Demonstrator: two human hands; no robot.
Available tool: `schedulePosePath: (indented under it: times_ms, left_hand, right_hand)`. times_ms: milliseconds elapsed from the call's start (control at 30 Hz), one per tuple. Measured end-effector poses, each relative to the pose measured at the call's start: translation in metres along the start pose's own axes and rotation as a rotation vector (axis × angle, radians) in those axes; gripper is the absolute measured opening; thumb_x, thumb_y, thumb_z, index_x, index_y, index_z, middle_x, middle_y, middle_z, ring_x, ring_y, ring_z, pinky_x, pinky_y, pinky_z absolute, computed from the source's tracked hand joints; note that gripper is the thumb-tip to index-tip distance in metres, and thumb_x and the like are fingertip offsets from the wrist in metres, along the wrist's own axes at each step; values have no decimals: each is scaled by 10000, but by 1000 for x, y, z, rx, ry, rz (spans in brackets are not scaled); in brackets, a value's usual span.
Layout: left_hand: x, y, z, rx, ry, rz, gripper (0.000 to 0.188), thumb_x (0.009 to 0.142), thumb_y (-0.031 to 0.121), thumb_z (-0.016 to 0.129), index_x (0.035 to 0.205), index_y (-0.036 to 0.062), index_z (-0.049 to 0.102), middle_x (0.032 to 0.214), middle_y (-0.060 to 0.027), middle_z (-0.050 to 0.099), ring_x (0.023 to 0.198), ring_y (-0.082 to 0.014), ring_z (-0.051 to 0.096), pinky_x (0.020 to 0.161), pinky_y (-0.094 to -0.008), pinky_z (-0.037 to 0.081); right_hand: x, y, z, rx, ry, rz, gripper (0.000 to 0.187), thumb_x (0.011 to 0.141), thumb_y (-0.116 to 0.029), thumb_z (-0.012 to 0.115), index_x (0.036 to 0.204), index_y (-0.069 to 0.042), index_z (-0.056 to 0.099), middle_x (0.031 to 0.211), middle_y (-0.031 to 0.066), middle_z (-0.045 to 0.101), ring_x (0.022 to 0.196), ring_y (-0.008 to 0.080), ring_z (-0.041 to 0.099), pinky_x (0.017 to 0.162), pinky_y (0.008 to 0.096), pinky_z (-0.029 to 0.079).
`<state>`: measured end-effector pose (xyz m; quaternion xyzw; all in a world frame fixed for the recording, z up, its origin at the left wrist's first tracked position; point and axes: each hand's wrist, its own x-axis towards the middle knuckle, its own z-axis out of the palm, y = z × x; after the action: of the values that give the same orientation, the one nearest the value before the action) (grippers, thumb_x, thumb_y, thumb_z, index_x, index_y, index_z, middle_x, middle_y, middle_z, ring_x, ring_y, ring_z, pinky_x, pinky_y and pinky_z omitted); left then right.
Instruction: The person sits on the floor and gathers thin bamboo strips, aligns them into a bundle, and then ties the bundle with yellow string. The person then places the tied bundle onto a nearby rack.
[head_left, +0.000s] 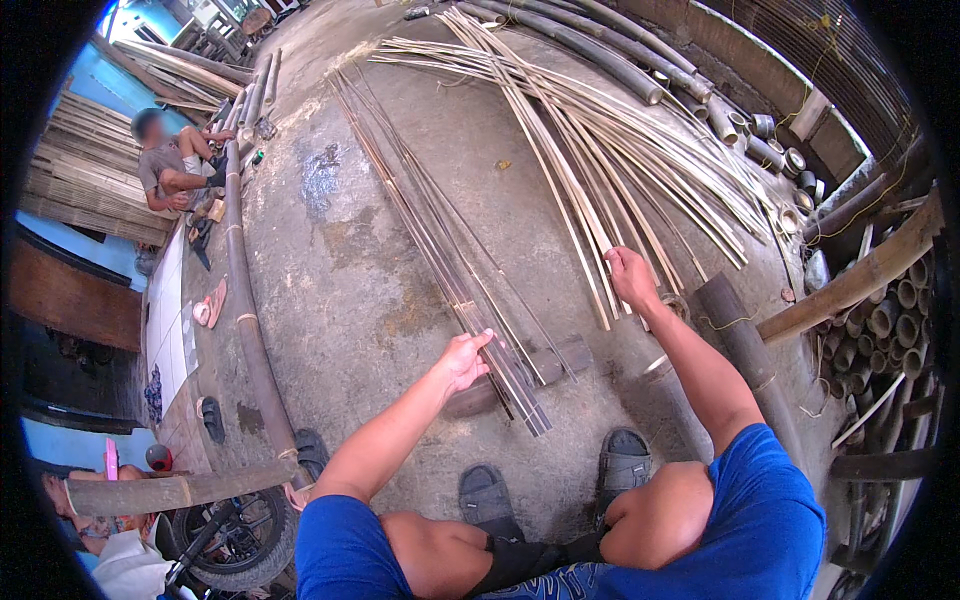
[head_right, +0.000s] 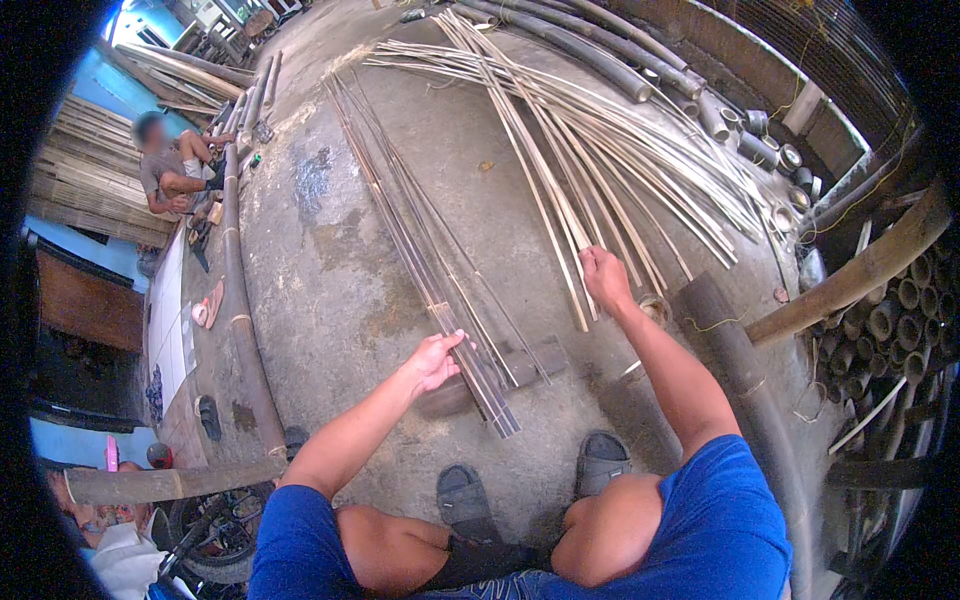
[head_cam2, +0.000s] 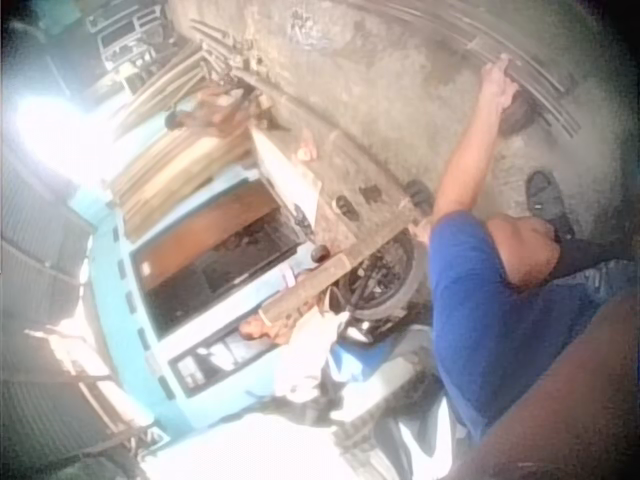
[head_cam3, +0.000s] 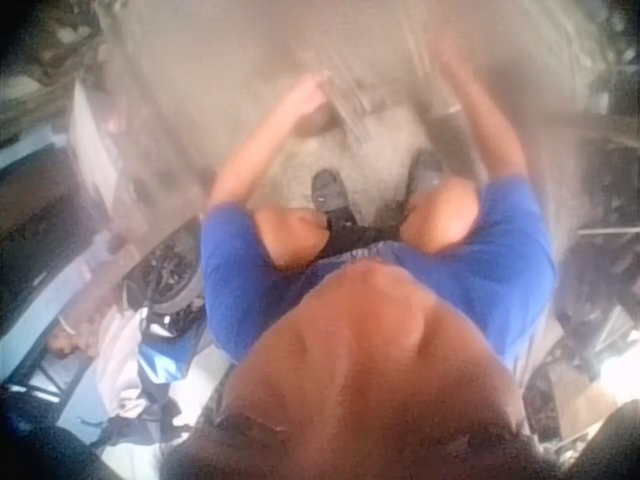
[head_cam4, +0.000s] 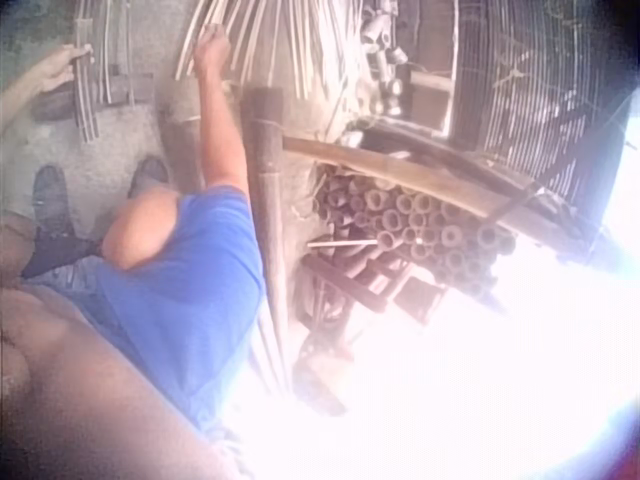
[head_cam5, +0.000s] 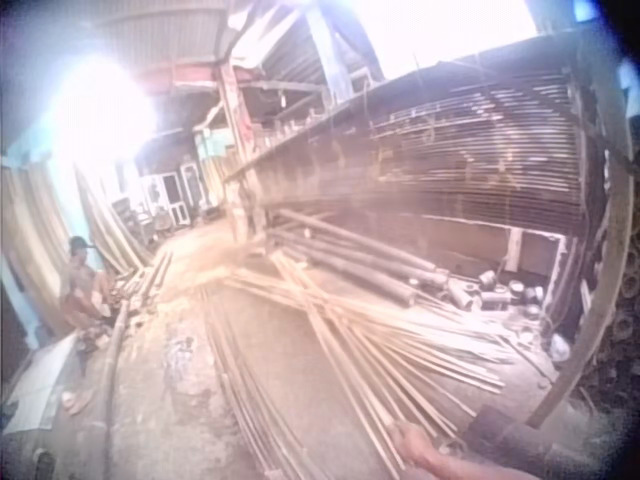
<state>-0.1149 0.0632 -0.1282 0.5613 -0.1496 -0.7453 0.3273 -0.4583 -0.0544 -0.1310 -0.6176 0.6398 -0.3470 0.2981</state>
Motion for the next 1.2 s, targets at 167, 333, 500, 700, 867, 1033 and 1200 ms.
schedulePosePath:
  times_ms: [167,333,500,700,867,1033,1200]
  left_hand:
    - [-3,-2,0,-31,-10,14,224,984,227,609,1117,54,558,1045,-116,665,948,-259,684,857,-454,584]
    - [-4,5,14,-24,-64,36,248,982,237,612,1115,37,554,1084,-128,651,965,-259,680,849,-444,586]
    - [7,-1,-6,-27,-121,88,282,1007,249,563,1151,6,554,1021,-149,686,917,-274,706,794,-393,605]
    - [-12,8,4,33,0,64,299,1012,239,549,1186,-4,540,1124,-186,669,951,-286,695,811,-411,597]
    - [-9,2,-6,47,14,28,302,1013,231,549,1187,-15,537,1135,-206,665,969,-307,690,834,-429,593]
    - [-8,6,2,55,14,7,294,1013,224,549,1180,-18,537,1141,-214,662,987,-314,687,846,-431,593]
    - [-6,2,-8,47,34,-23,294,1013,246,552,1191,11,546,1152,-183,664,993,-287,685,844,-405,586]
  right_hand:
    - [16,10,3,-418,-61,-51,412,970,-327,558,1227,-7,590,924,244,665,888,373,655,823,448,509]
    - [-11,-32,16,-515,-156,-500,684,922,-387,629,1437,6,410,1146,248,621,1060,385,595,952,479,473]
    - [-84,-118,58,339,-961,210,626,943,-374,620,1390,38,470,1172,288,635,1049,358,645,905,427,511]
    - [-49,-123,23,123,-337,-99,430,943,-290,639,1281,-28,593,971,246,705,914,312,703,812,403,542]
    - [0,-85,-32,15,-164,-226,347,945,-207,618,1252,-45,617,1044,234,696,951,346,694,834,417,539]
    - [82,-4,-100,-264,-89,-372,327,933,-172,568,1231,-55,633,1141,218,664,1040,398,646,895,444,515]
    - [117,15,-156,-581,-16,-199,282,960,-287,489,1132,-102,615,1062,235,666,993,418,636,850,515,497]
